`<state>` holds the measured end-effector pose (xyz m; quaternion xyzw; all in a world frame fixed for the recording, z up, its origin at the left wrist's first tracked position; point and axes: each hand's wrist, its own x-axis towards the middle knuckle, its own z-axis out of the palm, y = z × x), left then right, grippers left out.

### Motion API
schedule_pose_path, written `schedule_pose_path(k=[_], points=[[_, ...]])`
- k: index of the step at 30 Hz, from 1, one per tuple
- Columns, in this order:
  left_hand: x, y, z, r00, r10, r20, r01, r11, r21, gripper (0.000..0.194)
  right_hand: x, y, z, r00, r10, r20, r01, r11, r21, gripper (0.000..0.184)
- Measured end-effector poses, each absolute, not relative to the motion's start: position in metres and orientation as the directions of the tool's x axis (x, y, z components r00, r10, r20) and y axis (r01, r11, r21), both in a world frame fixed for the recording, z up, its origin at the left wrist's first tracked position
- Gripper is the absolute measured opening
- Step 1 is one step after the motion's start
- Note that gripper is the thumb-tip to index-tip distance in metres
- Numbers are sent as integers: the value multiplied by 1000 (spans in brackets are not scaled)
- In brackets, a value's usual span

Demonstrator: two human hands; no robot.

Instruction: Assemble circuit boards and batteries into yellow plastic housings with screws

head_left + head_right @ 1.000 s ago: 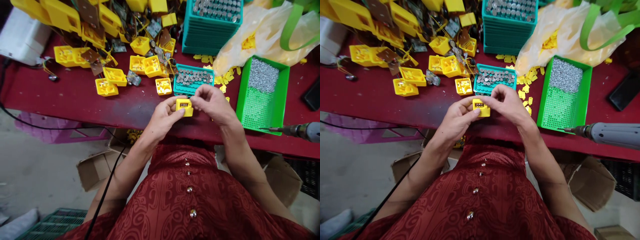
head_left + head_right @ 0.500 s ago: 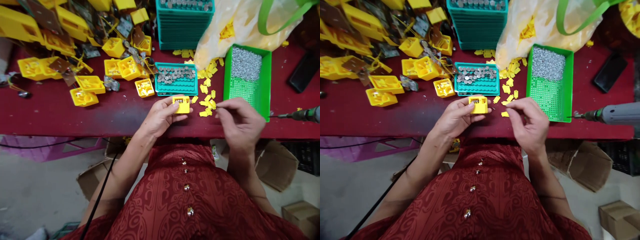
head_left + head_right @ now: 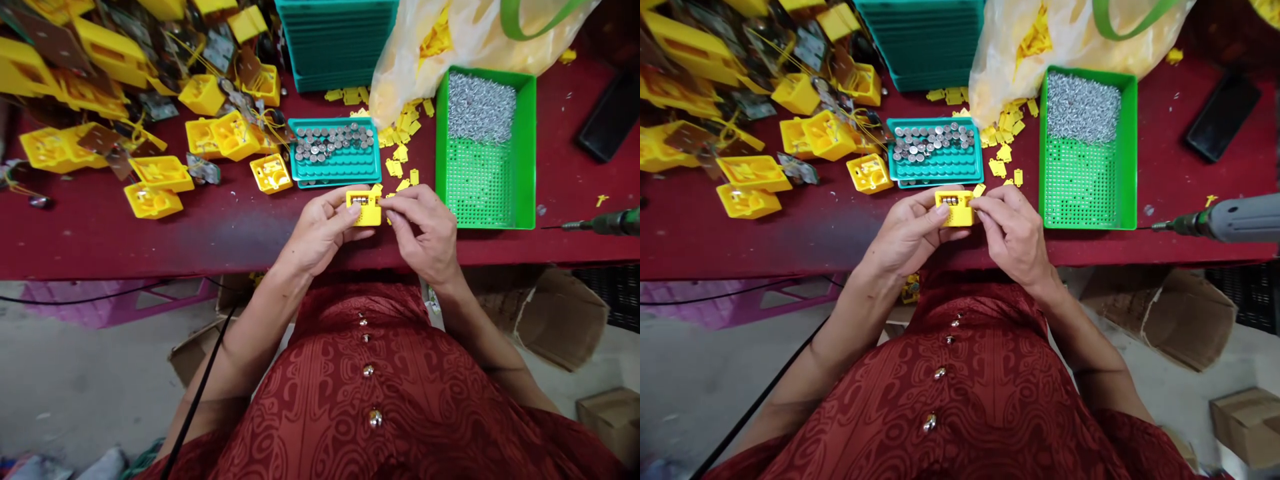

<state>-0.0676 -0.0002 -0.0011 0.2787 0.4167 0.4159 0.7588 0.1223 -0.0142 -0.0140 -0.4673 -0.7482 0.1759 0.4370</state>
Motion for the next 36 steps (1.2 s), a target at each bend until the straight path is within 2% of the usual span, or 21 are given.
schedule_pose_path(k=[9,15,20,25,29,32,36], points=[[-66,-1,-6,331,855,-400,-359,506,785,36,127,-11,-17,-233,844,483,478,532,-699,18],[-63,-1,-4,302,861,-410,-336,498,799,35,128,-8,-14,-127,874,469,496,465,-733,12],[-65,-2,-3,314,855,-412,-303,502,810,36,128,-3,-20,-143,858,494,502,493,-710,5],[-69,-5,-6,371,821,-434,-285,545,788,37,123,-4,-26,-141,848,511,521,502,-690,10],[-76,-7,-7,329,833,-446,-296,539,789,40,124,0,-24,-162,879,448,545,458,-702,9],[-86,-6,-7,239,869,-434,-316,492,811,38,132,13,-22,-202,901,384,644,418,-641,14],[-99,-5,-9,146,896,-419,-355,443,823,36,131,26,-25,-211,937,278,839,320,-440,21]])
